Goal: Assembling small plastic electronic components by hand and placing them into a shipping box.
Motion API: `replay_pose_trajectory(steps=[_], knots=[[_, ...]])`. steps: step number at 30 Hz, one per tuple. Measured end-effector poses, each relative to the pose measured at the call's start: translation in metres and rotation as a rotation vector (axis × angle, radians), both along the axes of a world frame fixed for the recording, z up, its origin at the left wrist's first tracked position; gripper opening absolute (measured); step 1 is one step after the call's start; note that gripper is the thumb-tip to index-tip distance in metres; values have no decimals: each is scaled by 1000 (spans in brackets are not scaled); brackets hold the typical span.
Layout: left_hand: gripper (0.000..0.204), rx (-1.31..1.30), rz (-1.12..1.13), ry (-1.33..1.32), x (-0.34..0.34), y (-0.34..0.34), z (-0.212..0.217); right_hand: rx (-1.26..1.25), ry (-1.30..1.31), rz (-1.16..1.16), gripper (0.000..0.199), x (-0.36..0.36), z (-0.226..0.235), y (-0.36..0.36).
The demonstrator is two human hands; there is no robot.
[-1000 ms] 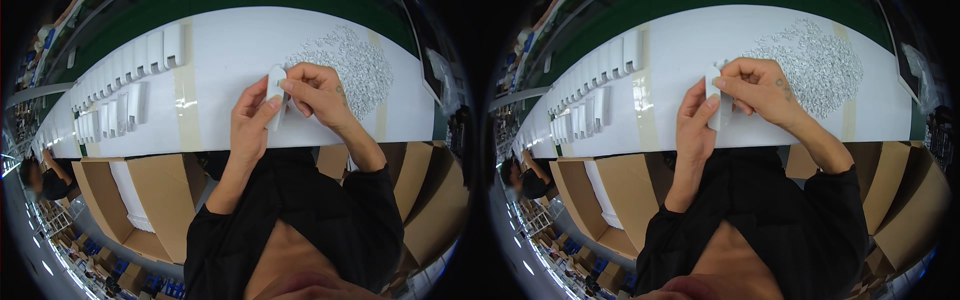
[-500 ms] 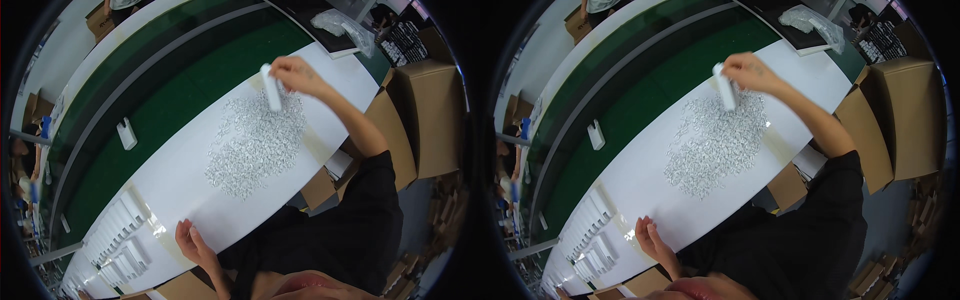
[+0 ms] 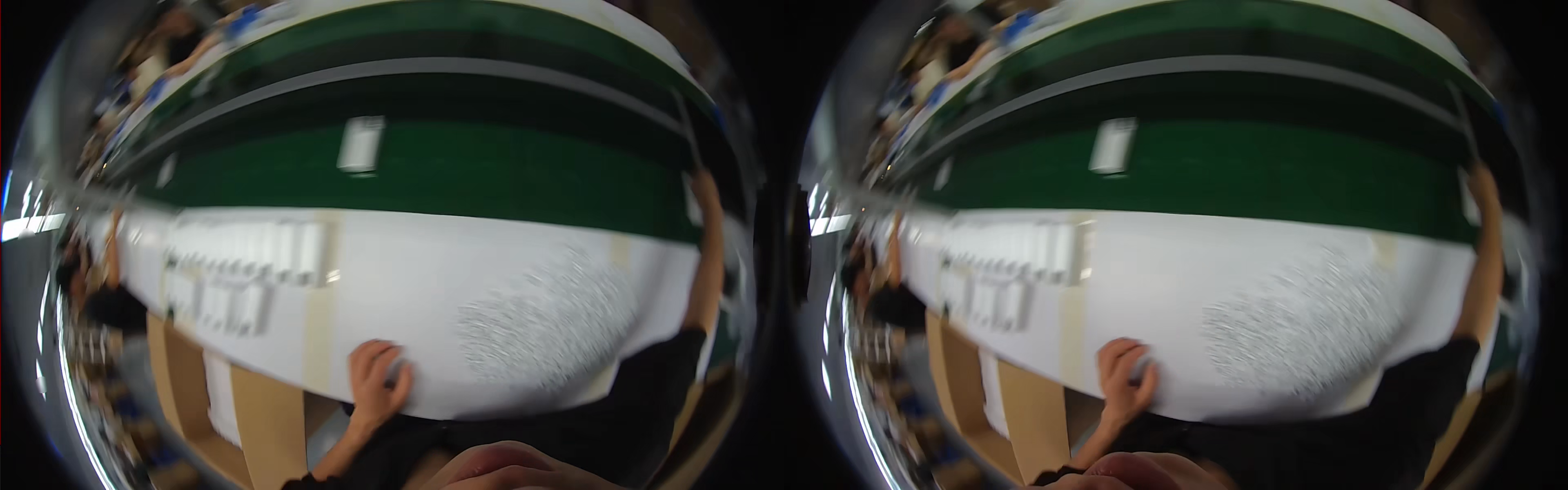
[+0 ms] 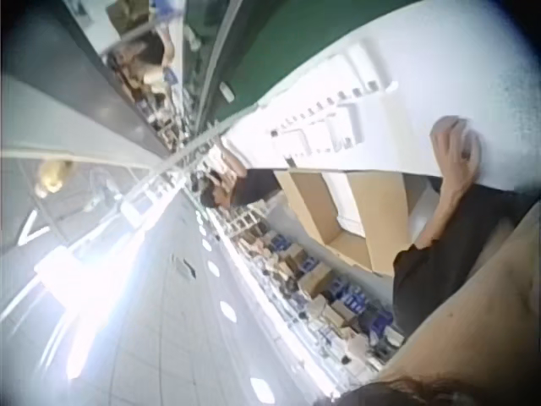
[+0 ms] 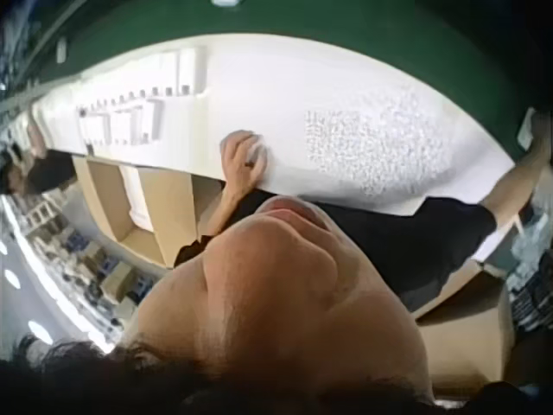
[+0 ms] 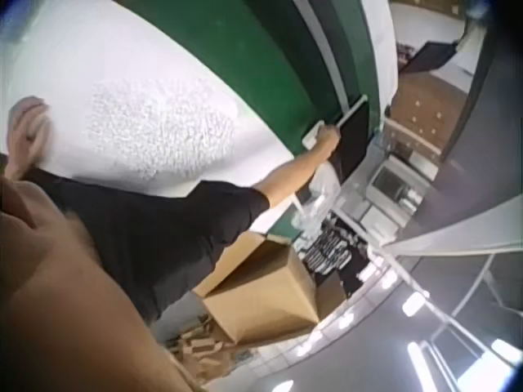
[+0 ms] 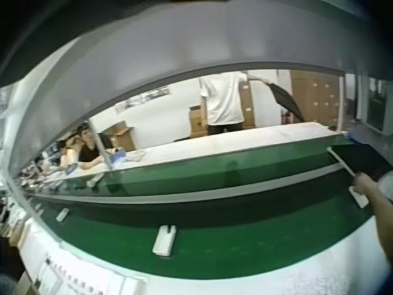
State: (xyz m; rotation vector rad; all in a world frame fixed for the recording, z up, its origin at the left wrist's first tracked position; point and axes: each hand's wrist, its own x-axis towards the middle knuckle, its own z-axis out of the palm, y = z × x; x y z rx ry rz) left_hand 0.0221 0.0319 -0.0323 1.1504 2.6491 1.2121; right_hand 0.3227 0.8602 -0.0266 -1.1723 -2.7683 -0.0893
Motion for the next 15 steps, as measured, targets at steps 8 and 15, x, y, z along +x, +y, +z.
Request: replay_pose_trajectory(steps=[8,15], knots=[[32,64,70,-24,12,-25,2,-70,-62,-53,27,-75,-18,-6],[65,-203,499,392,-116,-108,16,-250,193,203,28,-135,91,-332]])
